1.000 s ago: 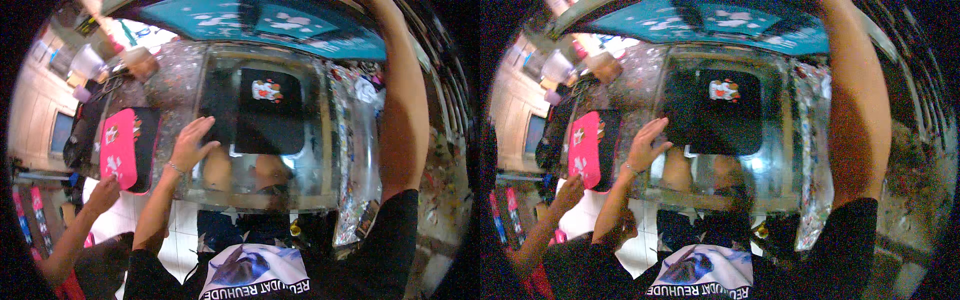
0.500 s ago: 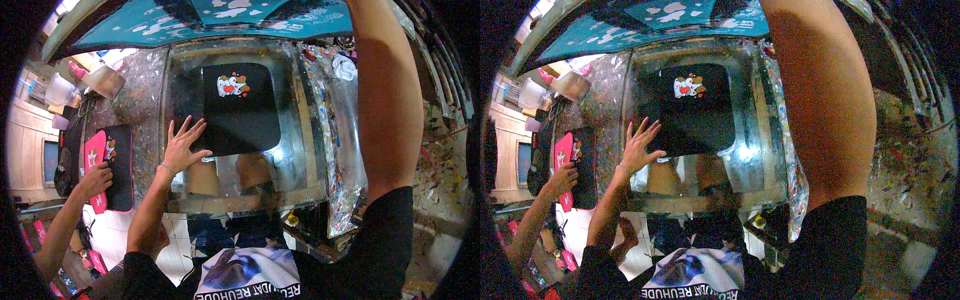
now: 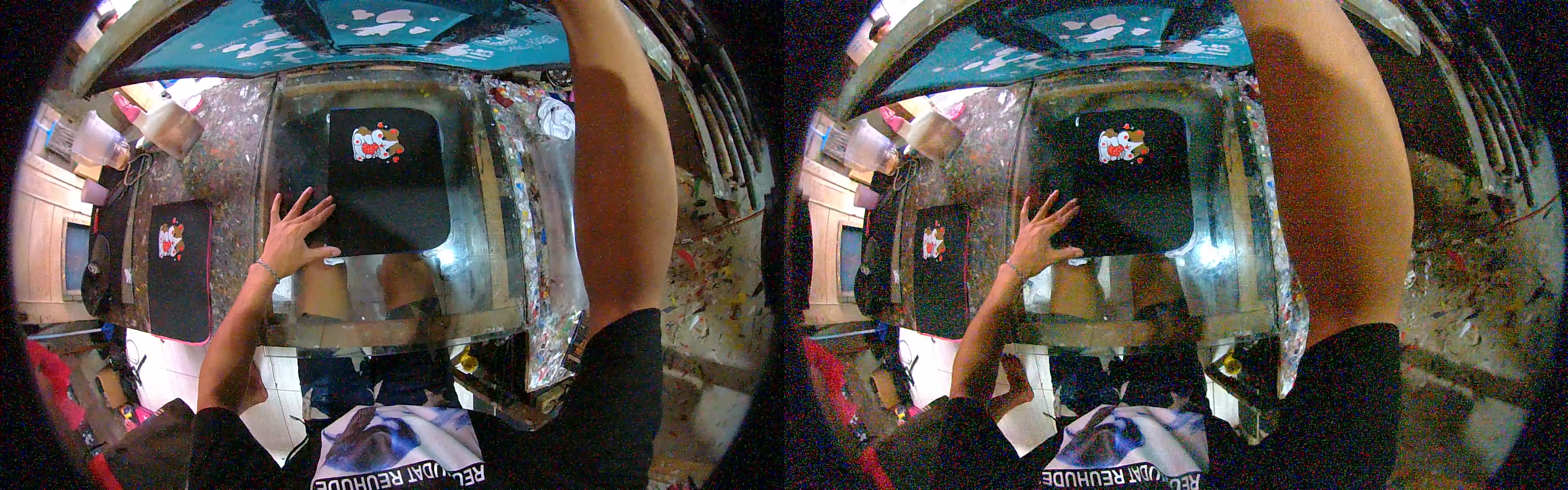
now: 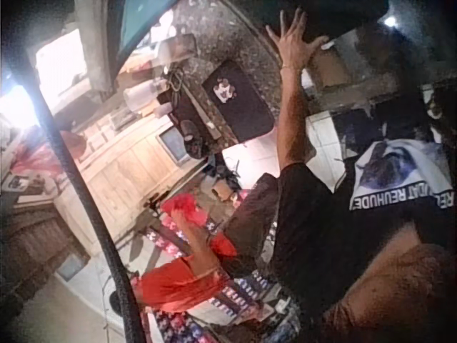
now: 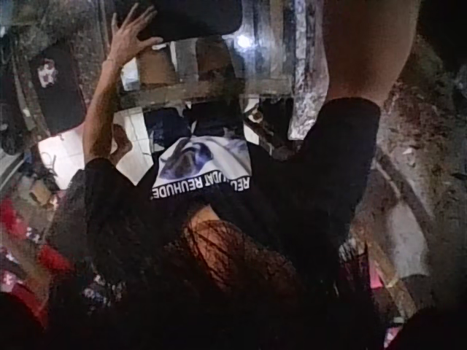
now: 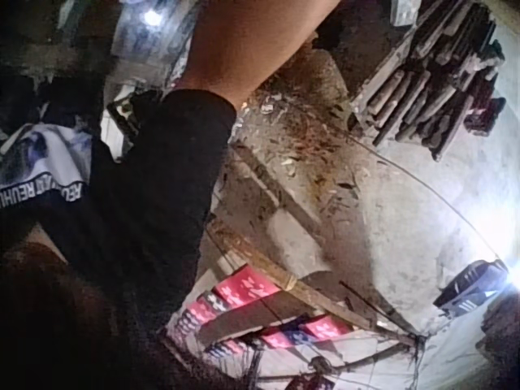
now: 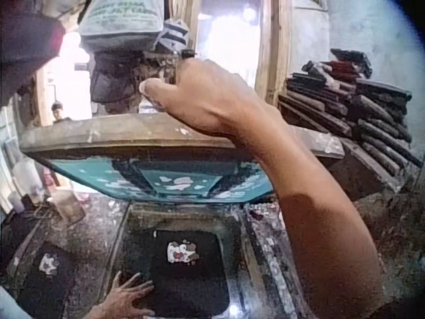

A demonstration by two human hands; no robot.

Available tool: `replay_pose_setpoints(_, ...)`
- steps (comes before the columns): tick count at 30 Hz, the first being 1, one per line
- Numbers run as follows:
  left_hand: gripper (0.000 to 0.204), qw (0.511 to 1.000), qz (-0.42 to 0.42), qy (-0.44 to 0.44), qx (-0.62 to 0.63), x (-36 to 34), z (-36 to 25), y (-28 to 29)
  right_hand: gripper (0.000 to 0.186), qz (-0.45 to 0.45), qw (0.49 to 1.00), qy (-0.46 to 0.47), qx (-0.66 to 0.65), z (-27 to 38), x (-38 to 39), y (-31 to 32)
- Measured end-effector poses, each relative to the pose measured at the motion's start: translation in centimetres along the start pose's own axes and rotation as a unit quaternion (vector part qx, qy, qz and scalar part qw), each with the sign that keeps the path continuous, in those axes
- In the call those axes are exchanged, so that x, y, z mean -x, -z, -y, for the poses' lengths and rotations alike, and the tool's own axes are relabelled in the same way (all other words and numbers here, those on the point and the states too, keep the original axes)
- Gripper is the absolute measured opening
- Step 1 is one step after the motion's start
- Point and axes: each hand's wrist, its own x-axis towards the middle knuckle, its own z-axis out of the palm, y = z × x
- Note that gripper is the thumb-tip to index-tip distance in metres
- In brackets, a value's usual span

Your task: The person applies white ink through a screen onto various pieces of fabric and apparel by hand with a squeegee, then removes the printed items and places them onto a side table.

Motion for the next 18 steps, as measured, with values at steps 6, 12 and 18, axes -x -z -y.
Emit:
replay_pose_setpoints(6,0.089,1.0,-0.005,-0.006,-0.015,0.2,-0.1,0.1,0.068,0.014,0.999,-0.017,-0.023,0.4,0.4,0.4)
replay_pose_setpoints(12,0.088,1.0,0.0,-0.006,-0.023,0.1,-0.3,0.2,0.069,0.025,0.999,0.027,-0.038,-0.7,0.4,0.4)
replay_pose_setpoints(18,0.086,0.999,-0.034,-0.001,-0.024,-1.0,-0.6,-0.6,0.07,-0.005,1.0,0.014,-0.014,-1.4,0.2,-0.3)
